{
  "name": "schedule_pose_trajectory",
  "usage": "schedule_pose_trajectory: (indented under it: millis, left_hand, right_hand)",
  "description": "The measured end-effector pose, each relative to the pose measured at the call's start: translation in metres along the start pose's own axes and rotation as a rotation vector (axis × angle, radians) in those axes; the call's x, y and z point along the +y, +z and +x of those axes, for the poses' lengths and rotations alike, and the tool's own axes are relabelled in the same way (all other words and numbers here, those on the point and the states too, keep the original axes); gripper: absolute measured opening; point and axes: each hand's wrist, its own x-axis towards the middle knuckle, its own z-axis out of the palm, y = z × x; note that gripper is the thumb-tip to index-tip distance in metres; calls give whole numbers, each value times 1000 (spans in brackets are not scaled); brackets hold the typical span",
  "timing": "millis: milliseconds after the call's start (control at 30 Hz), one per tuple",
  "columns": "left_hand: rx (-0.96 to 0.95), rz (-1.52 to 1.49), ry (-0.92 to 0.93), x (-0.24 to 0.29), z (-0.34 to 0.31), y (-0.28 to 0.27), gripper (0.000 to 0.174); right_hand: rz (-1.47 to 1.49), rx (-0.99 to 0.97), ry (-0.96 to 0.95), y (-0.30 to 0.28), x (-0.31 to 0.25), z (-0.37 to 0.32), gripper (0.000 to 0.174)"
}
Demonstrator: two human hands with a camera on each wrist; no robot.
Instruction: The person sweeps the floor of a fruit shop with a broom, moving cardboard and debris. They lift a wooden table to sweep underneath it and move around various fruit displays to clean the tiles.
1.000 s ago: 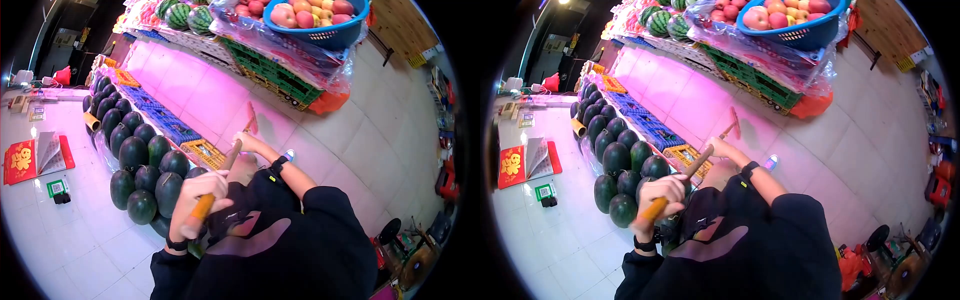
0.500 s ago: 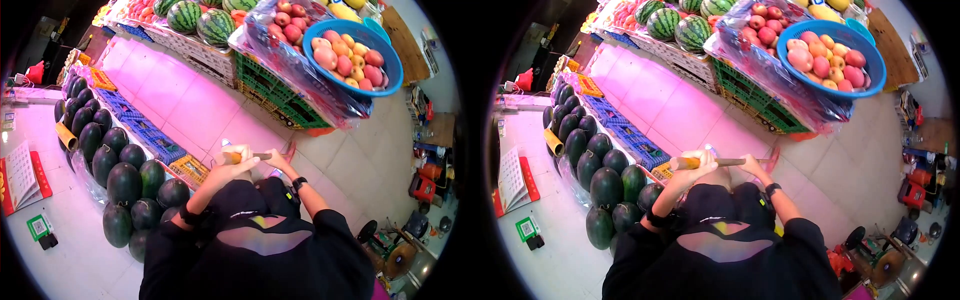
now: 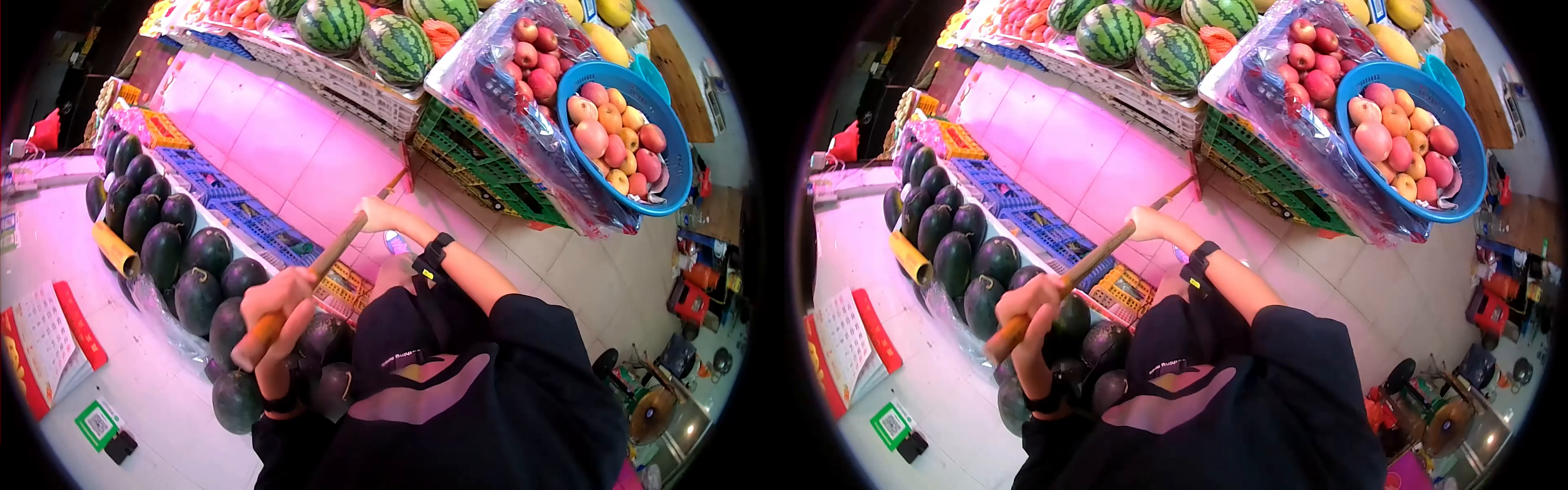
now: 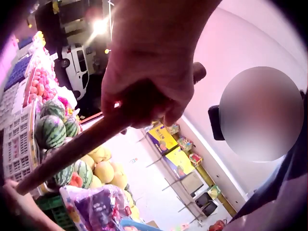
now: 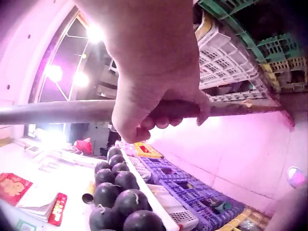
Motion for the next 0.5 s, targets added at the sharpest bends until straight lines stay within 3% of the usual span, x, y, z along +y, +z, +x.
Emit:
schedule_pose_trajectory:
  millis: [100,200,300,367,400,433,467,500]
  left_hand:
    - [130,-57,309,7,7,-7,35]
    - [204,-281,237,13,6,-8,37]
    - [103,-330,126,8,5,23,32]
    - [-49,-291,-49,-6,2,55,26]
    - [96,65,-53,-4,-1,91,27]
    - [-269,-217,-2,-34,4,107,27]
    - [-412,-228,-47,-41,4,130,26]
    - [-557,-237,-92,-47,4,154,25]
  right_hand:
    - [58,-65,66,-11,-26,-10,21]
    - [141,-141,142,-9,-34,-39,24]
    - [82,-143,144,-9,-13,-103,25]
    - [73,-129,211,-6,20,-163,24]
    - [110,-22,224,2,46,-202,24]
    - [166,-13,331,-14,38,-233,23]
    - [81,137,352,-12,52,-271,20]
    - [111,96,442,-16,61,-299,17]
